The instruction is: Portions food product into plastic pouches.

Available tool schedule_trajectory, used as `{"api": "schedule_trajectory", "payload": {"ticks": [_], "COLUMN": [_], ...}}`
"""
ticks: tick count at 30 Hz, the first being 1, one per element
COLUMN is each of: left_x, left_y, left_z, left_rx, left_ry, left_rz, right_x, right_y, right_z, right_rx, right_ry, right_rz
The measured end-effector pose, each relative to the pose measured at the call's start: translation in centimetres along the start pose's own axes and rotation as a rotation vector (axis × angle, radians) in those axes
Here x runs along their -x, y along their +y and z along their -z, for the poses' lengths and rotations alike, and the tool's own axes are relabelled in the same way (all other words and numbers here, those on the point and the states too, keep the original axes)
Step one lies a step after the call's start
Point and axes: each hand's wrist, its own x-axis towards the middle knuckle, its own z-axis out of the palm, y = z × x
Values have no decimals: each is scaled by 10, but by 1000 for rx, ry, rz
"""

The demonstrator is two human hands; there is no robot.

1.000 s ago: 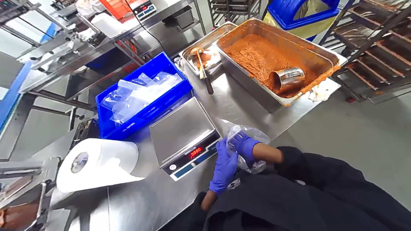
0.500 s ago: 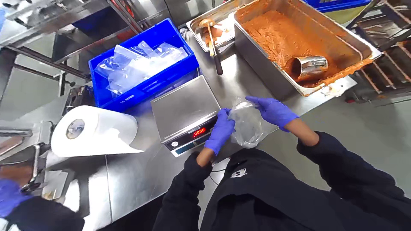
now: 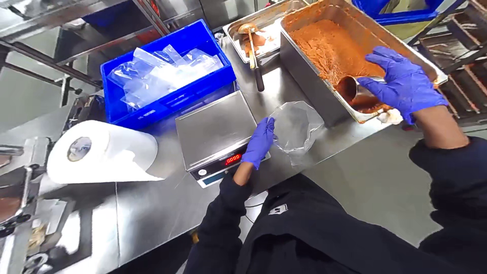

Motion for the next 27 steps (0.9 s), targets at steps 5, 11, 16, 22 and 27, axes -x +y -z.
{"api": "schedule_trajectory", "payload": {"ticks": [5,11,16,22,27], "left_x": [-26,-50,-63,-64,-63], "left_y": [7,26,37,42,45], "left_z": [-17,-40,-58,-62,-64], "left_rx": [81,180,261,296,223], "left_ry": [36,207,326,423,453], "left_rz": [89,188,230,249,259], "right_x": [-45,-86,-89,-138,-189], "right_y": [95,114,113,88,113], "right_z": [-15,-18,-29,27,-13], "right_rx": [320,311,208,51,479], "right_ry": [-437,-794,-1012,-828,-715], "right_rz": [-207,-78,-111,-257,206]}}
